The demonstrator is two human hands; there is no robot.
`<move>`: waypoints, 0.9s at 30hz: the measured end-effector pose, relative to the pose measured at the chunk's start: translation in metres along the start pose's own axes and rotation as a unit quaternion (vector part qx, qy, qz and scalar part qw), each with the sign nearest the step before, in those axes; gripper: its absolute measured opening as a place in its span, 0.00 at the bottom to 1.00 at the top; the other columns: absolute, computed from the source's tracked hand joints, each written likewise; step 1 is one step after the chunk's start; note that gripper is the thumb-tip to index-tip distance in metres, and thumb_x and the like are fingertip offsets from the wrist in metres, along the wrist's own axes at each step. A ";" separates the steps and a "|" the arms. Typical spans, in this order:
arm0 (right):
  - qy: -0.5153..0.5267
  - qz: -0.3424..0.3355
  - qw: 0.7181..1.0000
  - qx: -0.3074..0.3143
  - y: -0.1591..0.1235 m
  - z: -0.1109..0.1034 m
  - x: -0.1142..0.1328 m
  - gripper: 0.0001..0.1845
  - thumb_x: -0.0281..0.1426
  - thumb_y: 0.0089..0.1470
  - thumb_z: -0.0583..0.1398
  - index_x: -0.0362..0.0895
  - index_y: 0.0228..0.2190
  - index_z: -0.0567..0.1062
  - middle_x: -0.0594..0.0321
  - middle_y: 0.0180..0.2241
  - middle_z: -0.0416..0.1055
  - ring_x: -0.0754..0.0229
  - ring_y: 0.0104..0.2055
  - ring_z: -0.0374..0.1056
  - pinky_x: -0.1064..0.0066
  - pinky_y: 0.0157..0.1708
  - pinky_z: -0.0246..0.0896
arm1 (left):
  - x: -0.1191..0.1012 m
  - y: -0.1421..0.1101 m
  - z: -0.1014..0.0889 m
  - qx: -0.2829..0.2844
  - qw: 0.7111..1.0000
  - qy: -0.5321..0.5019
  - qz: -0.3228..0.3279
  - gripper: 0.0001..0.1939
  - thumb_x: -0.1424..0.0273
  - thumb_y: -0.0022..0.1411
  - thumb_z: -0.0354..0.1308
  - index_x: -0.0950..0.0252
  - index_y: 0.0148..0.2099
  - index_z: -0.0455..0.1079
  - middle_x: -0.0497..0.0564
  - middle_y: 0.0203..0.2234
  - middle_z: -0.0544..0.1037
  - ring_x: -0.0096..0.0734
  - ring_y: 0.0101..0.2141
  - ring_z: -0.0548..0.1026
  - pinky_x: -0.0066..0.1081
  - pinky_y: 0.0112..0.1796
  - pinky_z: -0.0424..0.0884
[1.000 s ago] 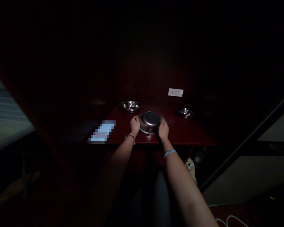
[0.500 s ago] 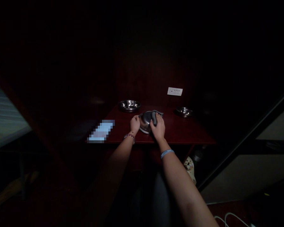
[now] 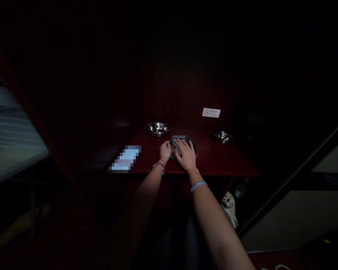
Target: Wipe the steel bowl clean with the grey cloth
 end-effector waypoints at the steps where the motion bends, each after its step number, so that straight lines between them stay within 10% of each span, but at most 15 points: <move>1: -0.001 0.024 1.000 -0.018 -0.002 -0.001 -0.005 0.26 0.34 0.63 0.50 0.51 0.61 0.62 0.63 0.62 0.63 0.56 0.67 0.54 0.50 0.69 0.33 | 0.000 0.000 0.000 -0.008 1.000 0.008 0.000 0.15 0.68 0.64 0.47 0.65 0.42 0.75 0.58 0.40 0.81 0.37 0.40 0.78 0.35 0.46 0.70; 9: 0.065 0.252 0.953 -0.158 -0.018 -0.004 -0.051 0.28 0.42 0.64 0.46 0.43 0.59 0.65 0.51 0.58 0.67 0.51 0.60 0.63 0.47 0.64 0.47 | 0.003 0.002 0.000 -0.009 1.000 0.014 -0.006 0.18 0.68 0.66 0.44 0.66 0.42 0.75 0.59 0.38 0.80 0.38 0.39 0.77 0.36 0.46 0.70; 16: 0.129 0.421 0.893 -0.094 -0.035 -0.004 -0.080 0.33 0.48 0.63 0.46 0.39 0.56 0.71 0.46 0.44 0.77 0.45 0.45 0.73 0.56 0.48 0.64 | 0.005 0.005 0.000 -0.012 1.000 -0.003 -0.019 0.16 0.68 0.66 0.46 0.66 0.43 0.75 0.58 0.40 0.80 0.37 0.41 0.77 0.35 0.48 0.70; 23: 0.009 0.251 0.960 -0.126 -0.016 -0.005 -0.044 0.30 0.36 0.63 0.46 0.37 0.61 0.62 0.45 0.59 0.66 0.48 0.60 0.63 0.51 0.62 0.52 | 0.008 0.008 0.000 -0.017 0.999 -0.019 -0.019 0.17 0.67 0.65 0.45 0.66 0.44 0.75 0.58 0.41 0.80 0.36 0.43 0.77 0.35 0.49 0.69; 27: -0.008 0.058 0.998 -0.024 -0.005 0.007 -0.006 0.28 0.33 0.61 0.49 0.43 0.62 0.61 0.54 0.63 0.61 0.54 0.66 0.54 0.55 0.67 0.43 | 0.008 0.008 0.000 -0.010 1.000 -0.007 -0.003 0.16 0.68 0.64 0.46 0.66 0.42 0.75 0.58 0.39 0.80 0.36 0.41 0.77 0.36 0.49 0.70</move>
Point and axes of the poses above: each hand's wrist, its own y-axis towards the middle knuckle, its own z-axis out of the palm, x = y × z, the point moved 4 cm from there along y, towards the middle knuckle
